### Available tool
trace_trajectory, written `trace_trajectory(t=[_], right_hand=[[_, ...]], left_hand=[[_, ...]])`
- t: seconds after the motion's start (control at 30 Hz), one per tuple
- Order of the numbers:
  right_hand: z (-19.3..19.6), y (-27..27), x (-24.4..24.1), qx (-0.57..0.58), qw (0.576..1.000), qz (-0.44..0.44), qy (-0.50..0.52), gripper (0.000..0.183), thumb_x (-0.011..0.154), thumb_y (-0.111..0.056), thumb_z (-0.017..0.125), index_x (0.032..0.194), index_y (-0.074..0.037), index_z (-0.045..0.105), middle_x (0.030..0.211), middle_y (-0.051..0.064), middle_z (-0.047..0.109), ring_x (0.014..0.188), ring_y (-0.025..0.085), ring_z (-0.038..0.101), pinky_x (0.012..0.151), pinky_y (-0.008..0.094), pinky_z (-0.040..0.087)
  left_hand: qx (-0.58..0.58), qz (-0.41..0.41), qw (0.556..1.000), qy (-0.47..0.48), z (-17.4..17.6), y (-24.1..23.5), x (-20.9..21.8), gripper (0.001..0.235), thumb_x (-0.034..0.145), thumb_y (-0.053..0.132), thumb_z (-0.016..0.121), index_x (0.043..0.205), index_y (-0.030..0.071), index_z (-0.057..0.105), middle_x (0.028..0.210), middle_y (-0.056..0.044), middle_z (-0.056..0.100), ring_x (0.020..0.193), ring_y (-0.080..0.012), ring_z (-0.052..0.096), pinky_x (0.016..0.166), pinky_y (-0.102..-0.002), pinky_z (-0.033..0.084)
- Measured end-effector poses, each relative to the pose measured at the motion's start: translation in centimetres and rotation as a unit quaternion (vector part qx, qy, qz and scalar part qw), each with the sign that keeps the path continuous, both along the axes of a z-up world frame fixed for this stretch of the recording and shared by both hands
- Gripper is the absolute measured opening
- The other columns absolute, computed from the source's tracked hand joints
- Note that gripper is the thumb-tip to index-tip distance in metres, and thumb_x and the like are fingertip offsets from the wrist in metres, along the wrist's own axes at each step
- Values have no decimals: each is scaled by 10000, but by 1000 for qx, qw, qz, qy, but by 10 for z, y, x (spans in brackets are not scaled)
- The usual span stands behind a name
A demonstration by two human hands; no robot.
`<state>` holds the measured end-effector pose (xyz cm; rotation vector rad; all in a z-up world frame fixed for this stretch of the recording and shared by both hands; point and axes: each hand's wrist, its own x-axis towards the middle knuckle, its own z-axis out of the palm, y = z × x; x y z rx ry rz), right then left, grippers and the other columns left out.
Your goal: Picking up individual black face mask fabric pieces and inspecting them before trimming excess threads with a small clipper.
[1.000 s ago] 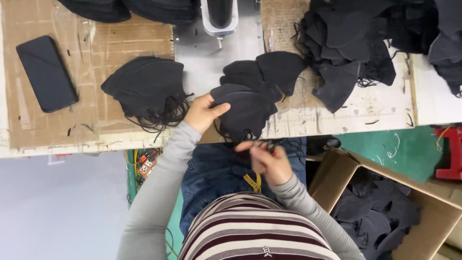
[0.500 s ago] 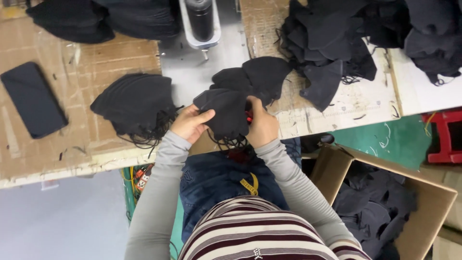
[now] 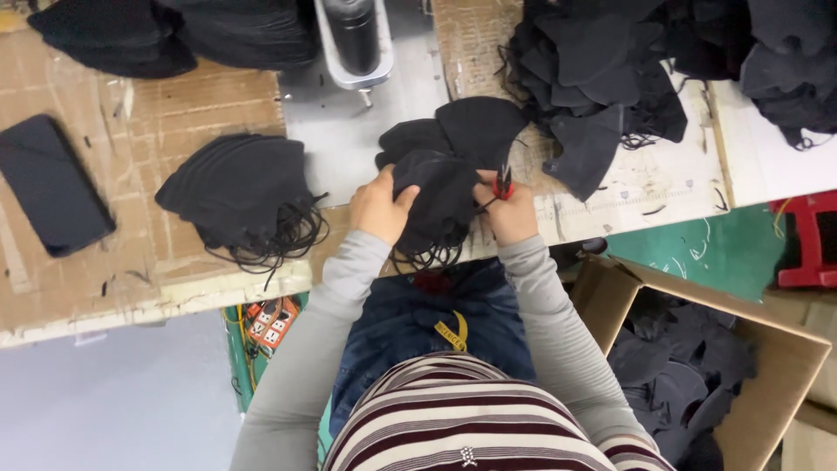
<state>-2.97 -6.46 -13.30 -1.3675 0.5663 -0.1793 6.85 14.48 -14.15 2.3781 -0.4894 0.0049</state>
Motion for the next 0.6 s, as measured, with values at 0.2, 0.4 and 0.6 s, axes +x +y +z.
trace_trajectory(t=[0.2, 0.4, 0.6], right_hand=[[56, 5, -45, 52, 987, 104, 114, 240, 928, -19, 676, 1158, 45, 708, 823, 150, 710, 603, 156, 538, 512, 288, 364], [115, 35, -66, -400, 913, -6, -79, 229, 929, -51, 704, 1158, -58, 688, 1046, 101, 716, 815, 199, 750, 681, 242, 599], [39, 29, -27, -401, 910, 62, -79, 216, 899, -126, 735, 1107, -73, 756, 1002, 128, 741, 881, 303, 729, 770, 359, 581]], left_hand=[[66, 1, 997, 37, 32, -2, -15, 521, 958, 340, 730, 1352, 42, 567, 868, -261, 705, 810, -477, 680, 709, -550, 525], [117, -56, 964, -230, 104, -17, -26, 570, 841, 210, 739, 1376, 85, 589, 1220, -191, 606, 1144, -382, 568, 940, -481, 482], [126, -304, 923, -201, 52, -1, -14, 538, 815, 67, 678, 1346, 155, 664, 1299, -95, 589, 1266, -324, 523, 1026, -464, 448]])
